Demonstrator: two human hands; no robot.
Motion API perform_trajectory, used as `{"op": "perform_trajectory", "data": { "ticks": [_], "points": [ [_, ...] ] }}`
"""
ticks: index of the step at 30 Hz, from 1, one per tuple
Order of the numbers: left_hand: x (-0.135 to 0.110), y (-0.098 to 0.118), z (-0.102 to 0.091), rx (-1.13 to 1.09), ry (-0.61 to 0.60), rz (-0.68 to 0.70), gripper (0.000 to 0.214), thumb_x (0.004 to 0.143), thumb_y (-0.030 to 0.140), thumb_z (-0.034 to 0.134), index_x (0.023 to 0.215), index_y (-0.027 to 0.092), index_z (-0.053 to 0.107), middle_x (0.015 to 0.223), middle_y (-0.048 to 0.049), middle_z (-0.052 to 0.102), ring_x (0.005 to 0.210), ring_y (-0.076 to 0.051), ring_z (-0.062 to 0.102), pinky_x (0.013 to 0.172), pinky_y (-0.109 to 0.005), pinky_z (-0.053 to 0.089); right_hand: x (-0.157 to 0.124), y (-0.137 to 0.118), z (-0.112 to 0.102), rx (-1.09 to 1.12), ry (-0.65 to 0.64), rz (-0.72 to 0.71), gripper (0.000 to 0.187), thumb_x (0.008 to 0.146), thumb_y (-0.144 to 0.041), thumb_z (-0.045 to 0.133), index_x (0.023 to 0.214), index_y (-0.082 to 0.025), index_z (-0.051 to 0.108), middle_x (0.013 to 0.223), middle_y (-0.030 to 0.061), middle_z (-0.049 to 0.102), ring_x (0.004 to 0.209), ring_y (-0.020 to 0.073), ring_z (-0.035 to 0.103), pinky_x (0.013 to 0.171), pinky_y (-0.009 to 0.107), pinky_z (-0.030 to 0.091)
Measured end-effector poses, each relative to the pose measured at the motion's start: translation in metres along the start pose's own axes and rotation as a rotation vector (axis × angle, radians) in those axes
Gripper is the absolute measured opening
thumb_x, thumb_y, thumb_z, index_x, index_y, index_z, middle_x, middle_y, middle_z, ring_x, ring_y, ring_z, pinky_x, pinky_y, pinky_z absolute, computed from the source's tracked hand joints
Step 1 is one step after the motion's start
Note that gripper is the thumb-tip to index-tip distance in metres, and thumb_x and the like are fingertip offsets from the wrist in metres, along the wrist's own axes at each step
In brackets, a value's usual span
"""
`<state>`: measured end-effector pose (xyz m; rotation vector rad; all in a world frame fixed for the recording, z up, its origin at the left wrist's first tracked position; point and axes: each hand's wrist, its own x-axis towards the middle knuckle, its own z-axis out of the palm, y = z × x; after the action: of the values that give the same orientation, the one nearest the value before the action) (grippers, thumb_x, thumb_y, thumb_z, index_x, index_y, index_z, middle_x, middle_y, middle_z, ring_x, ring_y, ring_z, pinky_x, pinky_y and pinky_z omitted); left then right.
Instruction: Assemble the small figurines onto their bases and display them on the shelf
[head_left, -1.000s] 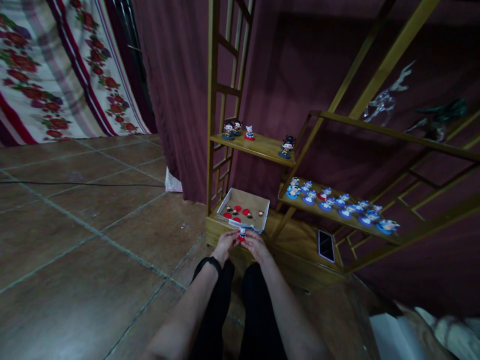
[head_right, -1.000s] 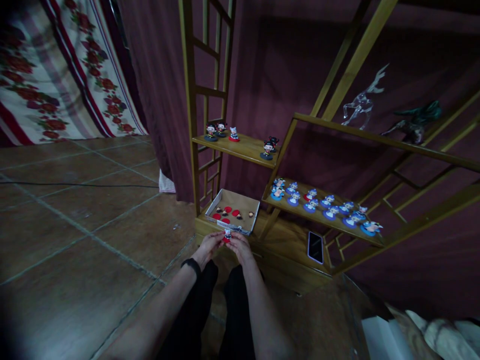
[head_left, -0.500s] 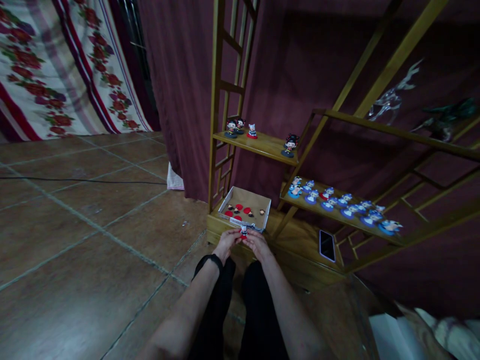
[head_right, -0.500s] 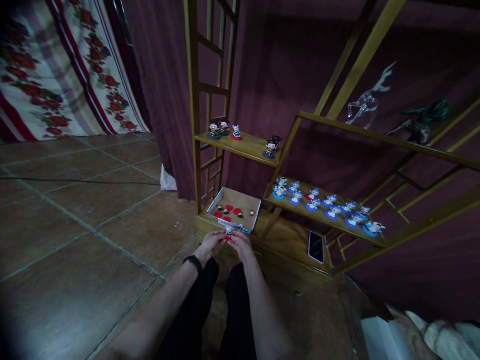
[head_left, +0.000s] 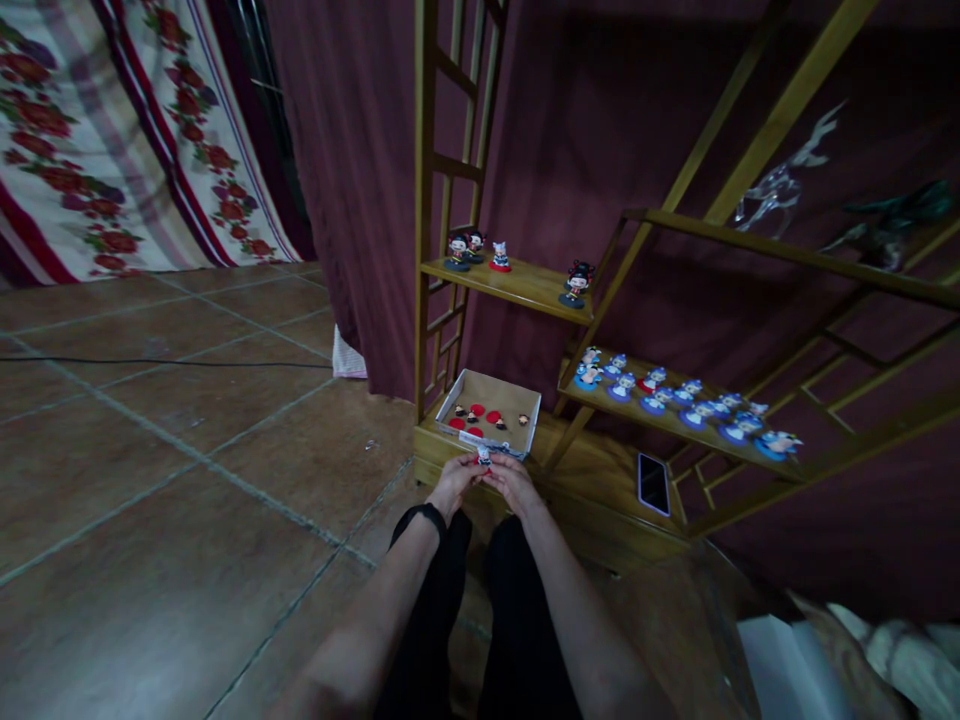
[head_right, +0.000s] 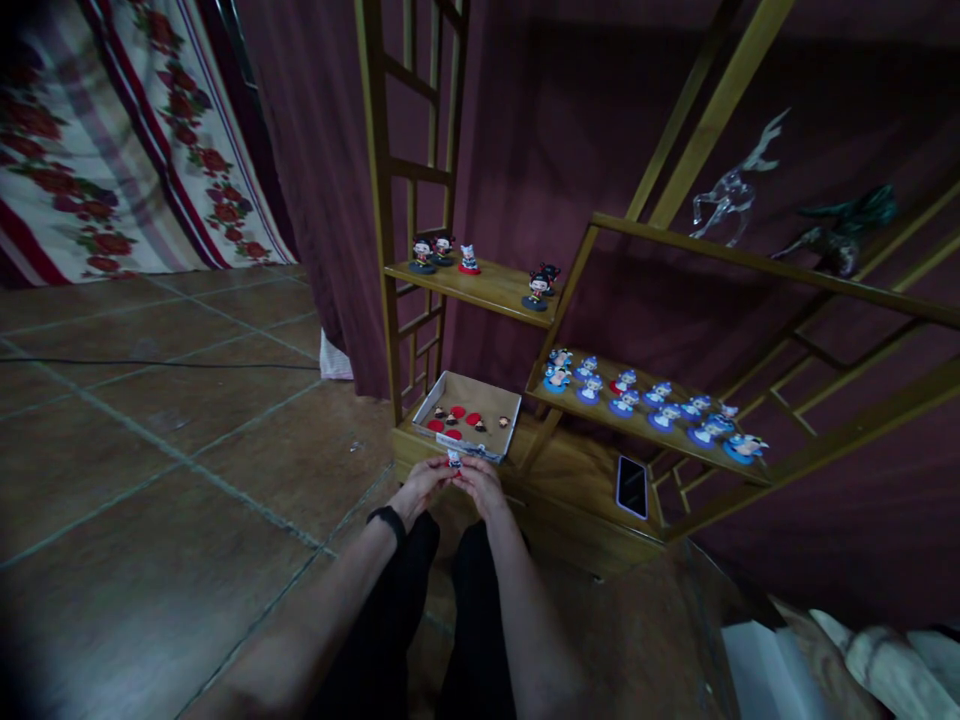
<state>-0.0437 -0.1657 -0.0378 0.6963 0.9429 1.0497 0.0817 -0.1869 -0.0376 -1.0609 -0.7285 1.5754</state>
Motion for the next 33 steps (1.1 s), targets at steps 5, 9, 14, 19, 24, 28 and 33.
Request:
{"op": "perform_trajectory", "data": {
  "ticks": [5, 9, 14, 19, 24, 28, 33],
  "points": [
    [-0.0004, -0.0007, 0.0001, 0.028, 0.030, 0.038, 0.032, 0.045, 0.006, 0.073, 0.076, 0.009, 0.066, 0.058, -0.0031, 0.063, 0.044, -0.006, 0.049, 0.045, -0.019, 0.036, -0.0014, -0.0001, 0.0021, 0.007, 0.003, -0.001, 0.025, 0.059, -0.022, 0.070, 0.082, -0.018, 0.061, 0.081, 0.0030, 0.068, 0.074, 0.0149, 0.064, 0.078, 0.033, 0.049],
    [-0.0016, -0.0015, 0.0018, 0.034, 0.081, 0.083, 0.035, 0.044, 0.007, 0.074, 0.078, 0.010, 0.065, 0.061, -0.0021, 0.063, 0.046, -0.007, 0.050, 0.048, -0.019, 0.037, -0.0023, -0.0010, 0.0043, 0.014, -0.017, -0.020, 0.025, 0.060, -0.023, 0.069, 0.083, -0.018, 0.061, 0.082, 0.0031, 0.068, 0.076, 0.0151, 0.064, 0.079, 0.033, 0.048],
    [-0.0027, -0.0019, 0.0034, 0.036, 0.122, 0.121, 0.035, 0.042, 0.007, 0.075, 0.075, 0.011, 0.063, 0.057, 0.0010, 0.059, 0.047, -0.007, 0.049, 0.050, -0.020, 0.037, -0.0022, -0.0012, 0.0043, 0.002, -0.027, -0.014, 0.027, 0.058, -0.022, 0.071, 0.082, -0.018, 0.060, 0.083, 0.0028, 0.068, 0.076, 0.0164, 0.064, 0.080, 0.036, 0.049],
    [-0.0035, -0.0020, 0.0024, 0.035, 0.148, 0.131, 0.032, 0.044, 0.004, 0.073, 0.073, 0.012, 0.061, 0.053, 0.0033, 0.056, 0.047, -0.007, 0.050, 0.050, -0.019, 0.038, -0.0013, 0.0026, 0.0034, 0.004, -0.019, -0.045, 0.025, 0.059, -0.022, 0.069, 0.082, -0.018, 0.060, 0.080, 0.0019, 0.068, 0.075, 0.0157, 0.064, 0.081, 0.035, 0.048],
    [-0.0025, -0.0007, 0.0028, 0.002, 0.094, 0.095, 0.031, 0.048, 0.003, 0.071, 0.077, 0.011, 0.062, 0.059, -0.0005, 0.061, 0.047, -0.007, 0.052, 0.049, -0.019, 0.040, 0.0028, 0.0051, 0.0000, 0.038, 0.003, -0.037, 0.026, 0.059, -0.022, 0.070, 0.083, -0.018, 0.060, 0.081, 0.0018, 0.067, 0.076, 0.0152, 0.064, 0.079, 0.034, 0.049],
    [-0.0037, 0.0020, 0.0045, -0.050, 0.046, 0.038, 0.021, 0.059, 0.008, 0.067, 0.079, 0.010, 0.063, 0.067, -0.0060, 0.065, 0.053, -0.009, 0.057, 0.054, -0.020, 0.045, 0.0058, 0.0060, -0.0038, 0.069, 0.039, -0.051, 0.025, 0.060, -0.022, 0.070, 0.084, -0.019, 0.061, 0.084, 0.0022, 0.067, 0.077, 0.0142, 0.063, 0.076, 0.031, 0.049],
    [-0.0063, 0.0046, 0.0041, -0.072, 0.061, 0.012, 0.015, 0.066, 0.010, 0.063, 0.081, 0.010, 0.063, 0.066, -0.0064, 0.065, 0.054, -0.010, 0.059, 0.055, -0.021, 0.047, 0.0065, 0.0050, -0.0041, 0.075, 0.019, -0.027, 0.027, 0.060, -0.022, 0.069, 0.086, -0.019, 0.061, 0.084, 0.0023, 0.068, 0.077, 0.0146, 0.064, 0.074, 0.029, 0.049]
  ]
}}
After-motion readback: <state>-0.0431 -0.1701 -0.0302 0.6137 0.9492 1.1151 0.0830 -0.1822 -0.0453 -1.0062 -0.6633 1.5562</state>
